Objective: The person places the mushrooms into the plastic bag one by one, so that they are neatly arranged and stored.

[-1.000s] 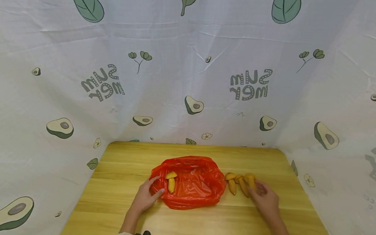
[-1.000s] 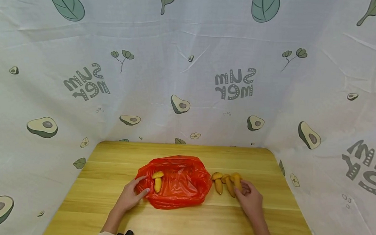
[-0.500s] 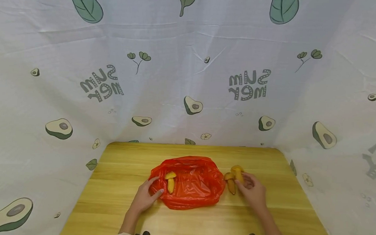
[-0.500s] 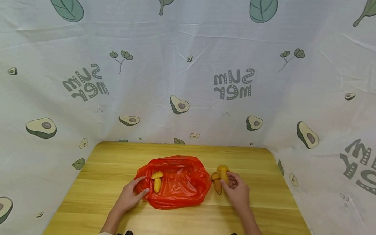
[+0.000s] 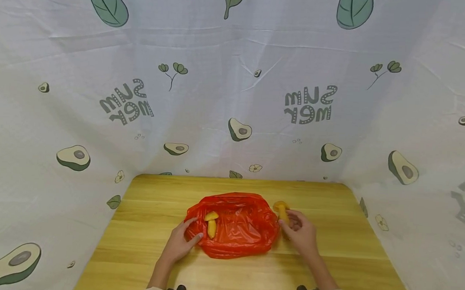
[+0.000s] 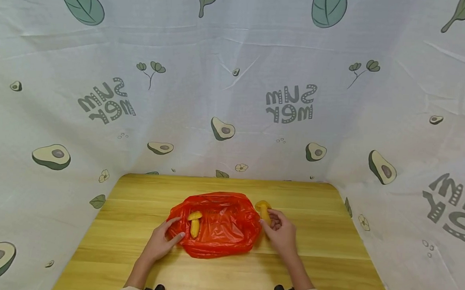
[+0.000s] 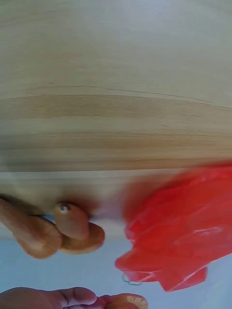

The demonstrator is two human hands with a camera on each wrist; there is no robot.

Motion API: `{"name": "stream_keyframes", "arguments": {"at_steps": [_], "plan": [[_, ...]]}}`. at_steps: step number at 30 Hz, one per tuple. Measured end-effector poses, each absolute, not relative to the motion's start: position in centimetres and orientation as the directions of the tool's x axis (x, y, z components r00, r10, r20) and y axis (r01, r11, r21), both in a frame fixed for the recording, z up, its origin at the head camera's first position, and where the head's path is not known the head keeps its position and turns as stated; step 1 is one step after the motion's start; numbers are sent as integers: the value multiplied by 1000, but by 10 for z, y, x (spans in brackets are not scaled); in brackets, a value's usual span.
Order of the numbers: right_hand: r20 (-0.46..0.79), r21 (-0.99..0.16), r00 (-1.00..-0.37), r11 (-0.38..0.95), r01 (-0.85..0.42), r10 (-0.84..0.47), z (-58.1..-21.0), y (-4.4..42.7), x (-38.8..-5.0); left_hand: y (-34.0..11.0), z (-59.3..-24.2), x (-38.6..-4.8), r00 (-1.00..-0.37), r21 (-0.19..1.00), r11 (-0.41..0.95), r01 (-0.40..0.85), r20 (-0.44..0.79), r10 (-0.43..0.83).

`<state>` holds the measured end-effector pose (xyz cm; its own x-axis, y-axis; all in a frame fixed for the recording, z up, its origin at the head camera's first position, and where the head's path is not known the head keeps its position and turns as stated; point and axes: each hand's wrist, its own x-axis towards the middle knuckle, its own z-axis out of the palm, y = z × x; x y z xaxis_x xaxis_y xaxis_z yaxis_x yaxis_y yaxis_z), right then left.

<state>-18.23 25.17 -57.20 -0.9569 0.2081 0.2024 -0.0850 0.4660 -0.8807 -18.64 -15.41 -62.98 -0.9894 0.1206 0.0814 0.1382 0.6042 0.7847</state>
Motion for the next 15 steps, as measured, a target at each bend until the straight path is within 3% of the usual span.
{"name": "stream_keyframes", "arguments": {"at_steps": [15], "plan": [[182,-904,-976,412,-118,120,-562,209,-190,-155,-631,-188,-984,786,594,171,112,136]]}}
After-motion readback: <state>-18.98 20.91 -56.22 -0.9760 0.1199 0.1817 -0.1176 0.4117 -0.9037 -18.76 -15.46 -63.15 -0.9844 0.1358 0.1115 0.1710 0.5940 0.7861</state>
